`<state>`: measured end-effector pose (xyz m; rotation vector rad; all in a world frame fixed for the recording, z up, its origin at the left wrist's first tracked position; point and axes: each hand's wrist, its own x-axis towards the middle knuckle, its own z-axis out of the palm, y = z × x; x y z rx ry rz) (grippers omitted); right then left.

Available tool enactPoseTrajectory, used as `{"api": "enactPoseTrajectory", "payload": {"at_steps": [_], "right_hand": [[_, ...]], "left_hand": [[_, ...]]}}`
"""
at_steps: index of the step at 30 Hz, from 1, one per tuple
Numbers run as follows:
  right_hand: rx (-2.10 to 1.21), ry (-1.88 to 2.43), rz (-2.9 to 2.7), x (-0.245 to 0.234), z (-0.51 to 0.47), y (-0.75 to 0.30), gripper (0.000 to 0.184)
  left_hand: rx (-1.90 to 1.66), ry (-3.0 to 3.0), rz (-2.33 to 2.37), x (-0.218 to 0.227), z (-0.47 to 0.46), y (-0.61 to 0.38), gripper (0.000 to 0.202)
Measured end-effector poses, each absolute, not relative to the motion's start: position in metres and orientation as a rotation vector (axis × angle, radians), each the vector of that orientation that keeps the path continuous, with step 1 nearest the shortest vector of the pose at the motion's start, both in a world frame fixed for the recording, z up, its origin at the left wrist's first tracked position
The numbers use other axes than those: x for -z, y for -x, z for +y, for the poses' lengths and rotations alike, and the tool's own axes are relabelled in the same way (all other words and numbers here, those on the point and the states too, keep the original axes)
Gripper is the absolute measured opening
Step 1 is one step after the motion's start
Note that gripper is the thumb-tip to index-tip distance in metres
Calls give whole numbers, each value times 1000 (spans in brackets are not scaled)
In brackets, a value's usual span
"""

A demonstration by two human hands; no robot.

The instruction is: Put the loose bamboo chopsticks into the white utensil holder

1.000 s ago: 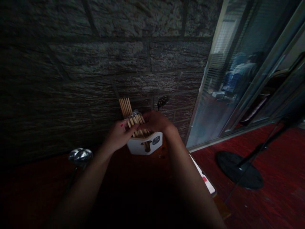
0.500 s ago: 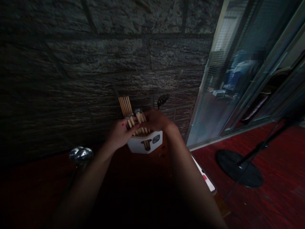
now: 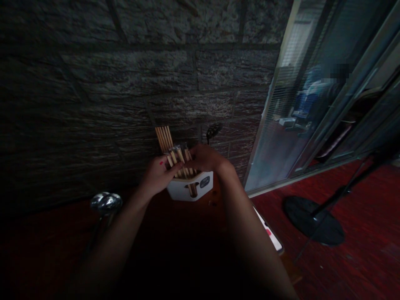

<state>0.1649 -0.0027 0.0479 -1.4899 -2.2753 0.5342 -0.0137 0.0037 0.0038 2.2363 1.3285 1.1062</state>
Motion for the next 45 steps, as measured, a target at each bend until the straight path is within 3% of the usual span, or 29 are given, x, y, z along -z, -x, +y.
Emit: {"api": "enactPoseTrajectory", "payload": {"at_steps": [6, 13, 21, 45], "right_hand": [[-528, 1492, -2256, -47, -3, -163, 30], [-483, 1583, -2175, -49, -3, -169, 17], [-480, 1510, -2238, -47, -1, -166, 17], [-611, 1413, -2161, -42, 1, -169, 15]], "left_hand": [[-1084, -2263, 1346, -5, 2, 15, 22], [-1045, -2289, 1408, -6, 2, 14, 22], [-1160, -2249, 1264, -2, 5, 13, 26], [-842, -2239, 1111, -18, -5, 35, 21]]}}
